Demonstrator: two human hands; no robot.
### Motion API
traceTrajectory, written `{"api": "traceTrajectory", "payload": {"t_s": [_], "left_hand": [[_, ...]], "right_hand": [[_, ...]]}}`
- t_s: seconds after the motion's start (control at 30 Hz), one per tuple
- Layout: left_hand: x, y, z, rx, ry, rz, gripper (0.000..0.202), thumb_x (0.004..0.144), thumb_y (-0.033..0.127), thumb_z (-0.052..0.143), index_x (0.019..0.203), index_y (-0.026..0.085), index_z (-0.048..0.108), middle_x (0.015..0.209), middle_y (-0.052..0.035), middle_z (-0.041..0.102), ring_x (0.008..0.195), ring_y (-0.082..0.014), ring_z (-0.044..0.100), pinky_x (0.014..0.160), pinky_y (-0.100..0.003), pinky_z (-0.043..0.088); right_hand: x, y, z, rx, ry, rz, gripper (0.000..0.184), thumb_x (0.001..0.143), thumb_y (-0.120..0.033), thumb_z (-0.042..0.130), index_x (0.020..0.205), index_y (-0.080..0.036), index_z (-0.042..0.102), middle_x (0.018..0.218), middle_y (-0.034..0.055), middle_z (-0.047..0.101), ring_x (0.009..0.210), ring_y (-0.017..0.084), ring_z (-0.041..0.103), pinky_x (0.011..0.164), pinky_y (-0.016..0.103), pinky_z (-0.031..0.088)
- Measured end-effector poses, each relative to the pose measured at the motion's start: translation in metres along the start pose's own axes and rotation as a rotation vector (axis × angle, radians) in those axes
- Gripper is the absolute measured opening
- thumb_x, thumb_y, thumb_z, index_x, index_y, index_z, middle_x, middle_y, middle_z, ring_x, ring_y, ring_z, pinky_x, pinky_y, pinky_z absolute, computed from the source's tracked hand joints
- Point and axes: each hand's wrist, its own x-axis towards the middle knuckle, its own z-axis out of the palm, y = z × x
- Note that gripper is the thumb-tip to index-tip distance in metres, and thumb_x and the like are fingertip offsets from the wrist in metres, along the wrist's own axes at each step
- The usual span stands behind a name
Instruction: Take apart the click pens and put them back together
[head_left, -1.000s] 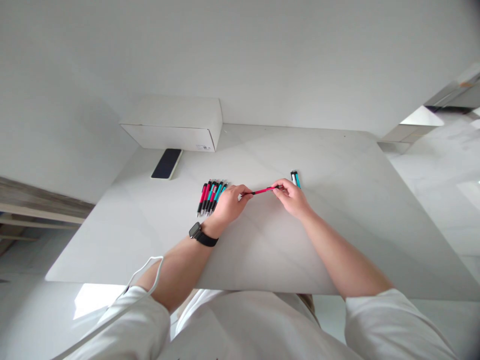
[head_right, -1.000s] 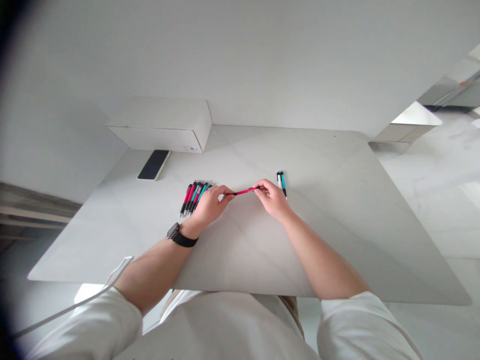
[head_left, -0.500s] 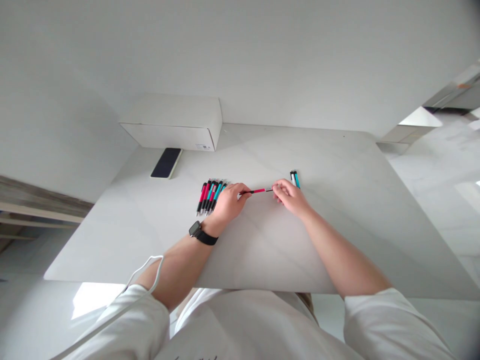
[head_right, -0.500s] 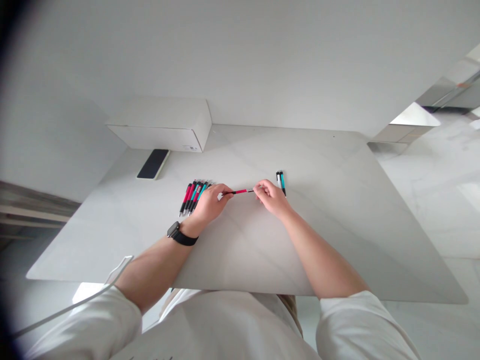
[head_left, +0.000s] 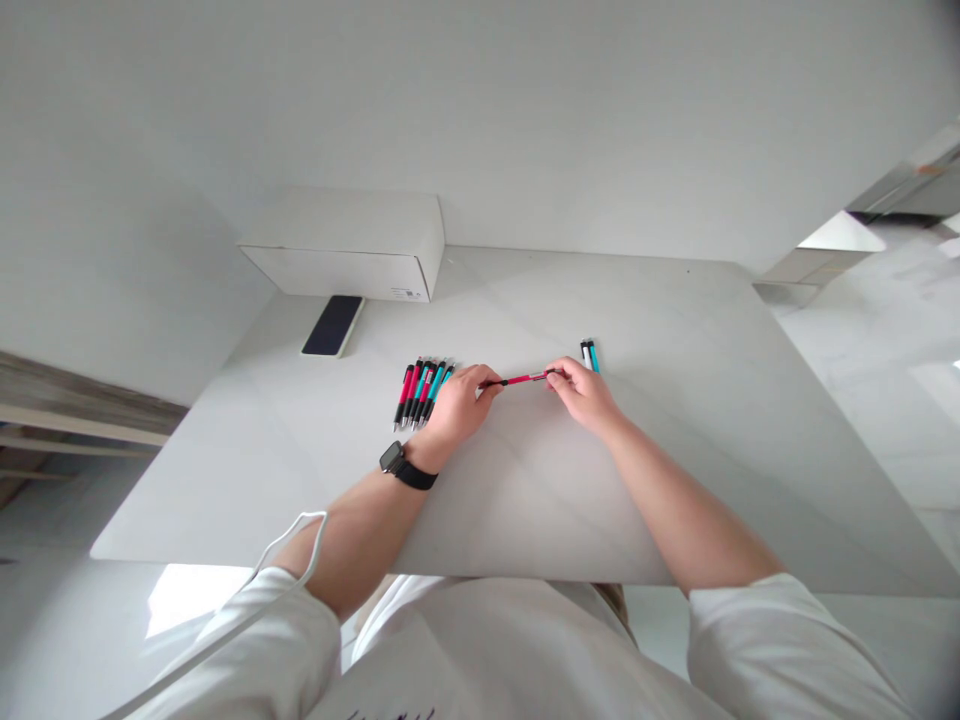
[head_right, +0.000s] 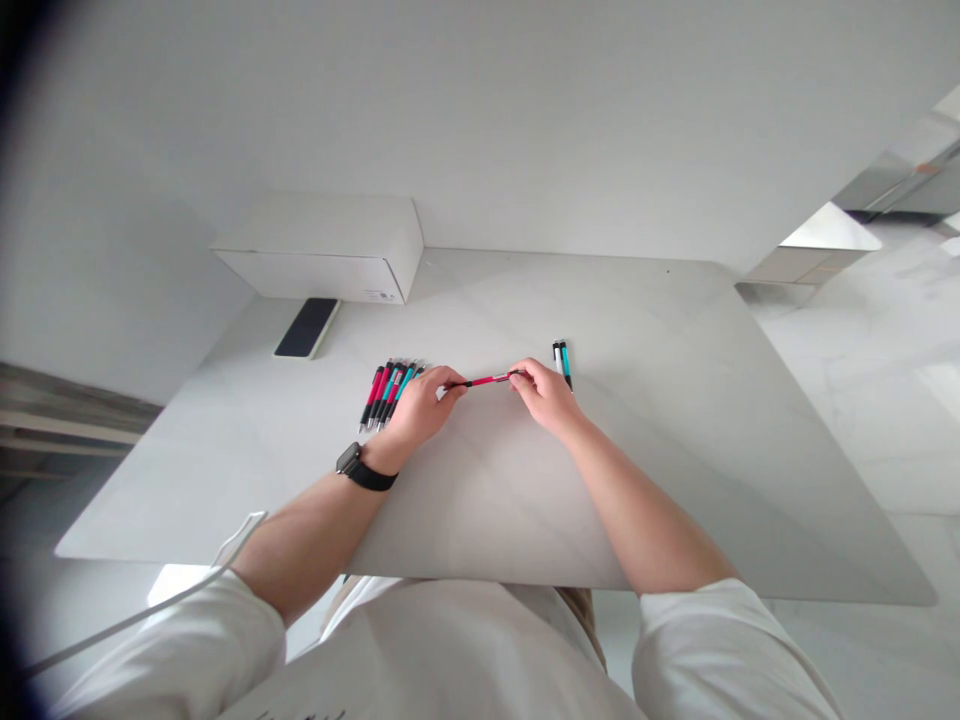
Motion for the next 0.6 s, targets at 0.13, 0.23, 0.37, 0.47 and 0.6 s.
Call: {"api": "traceTrajectory", "payload": {"t_s": [0.13, 0.23, 0.37, 0.47, 0.6], "left_hand": [[0.0003, -0.0003, 0.001, 0.007, 0.018, -0.006, 0.006, 0.098, 0.023, 0.063, 0.1, 0.023, 0.069, 0.096, -0.004, 0.073, 0.092, -0.0211, 0.067, 0.083, -0.034, 0.053], [0.0002, 0.0004, 0.001, 0.013, 0.008, -0.001, 0.007, 0.098, 0.024, 0.063, 0.1, 0.023, 0.069, 0.096, -0.0043, 0.073, 0.092, -0.0211, 0.067, 0.084, -0.034, 0.053], [-0.0002, 0.0011, 0.0003, 0.003, 0.002, -0.004, 0.007, 0.098, 0.023, 0.063, 0.1, 0.023, 0.069, 0.096, -0.0043, 0.073, 0.093, -0.021, 0.067, 0.084, -0.034, 0.053], [-0.0002, 0.0019, -0.0002, -0.006, 0.014, -0.007, 0.006, 0.098, 0.022, 0.063, 0.099, 0.022, 0.069, 0.095, -0.0037, 0.072, 0.092, -0.0205, 0.067, 0.084, -0.034, 0.053], [-0.0002, 0.0045, -0.0007, -0.017, 0.013, 0.004, 0.005, 0.097, 0.021, 0.064, 0.098, 0.023, 0.069, 0.094, -0.0033, 0.072, 0.091, -0.0202, 0.067, 0.083, -0.033, 0.053]], "right_hand": [[0.0005, 0.0007, 0.0011, 0.025, 0.067, -0.025, 0.038, 0.096, -0.055, 0.063, 0.121, -0.027, 0.064, 0.114, 0.0071, 0.074, 0.095, 0.022, 0.07, 0.079, 0.033, 0.056], [-0.0003, 0.0034, 0.0008, 0.039, -0.011, 0.098, 0.036, 0.101, -0.06, 0.053, 0.106, -0.027, 0.065, 0.09, 0.0026, 0.074, 0.074, 0.019, 0.068, 0.07, 0.032, 0.054], [0.0002, 0.0047, 0.0011, 0.041, 0.003, 0.03, 0.032, 0.101, -0.056, 0.054, 0.105, -0.027, 0.066, 0.094, 0.0033, 0.075, 0.083, 0.02, 0.071, 0.079, 0.034, 0.055], [0.0006, 0.0041, 0.0022, 0.059, 0.056, -0.005, 0.04, 0.095, -0.056, 0.064, 0.123, -0.027, 0.063, 0.114, 0.0071, 0.074, 0.091, 0.022, 0.072, 0.081, 0.035, 0.057], [-0.0006, 0.0028, 0.0021, 0.061, -0.001, 0.079, 0.036, 0.1, -0.06, 0.055, 0.108, -0.027, 0.066, 0.09, 0.0034, 0.075, 0.077, 0.021, 0.071, 0.073, 0.034, 0.057]]}}
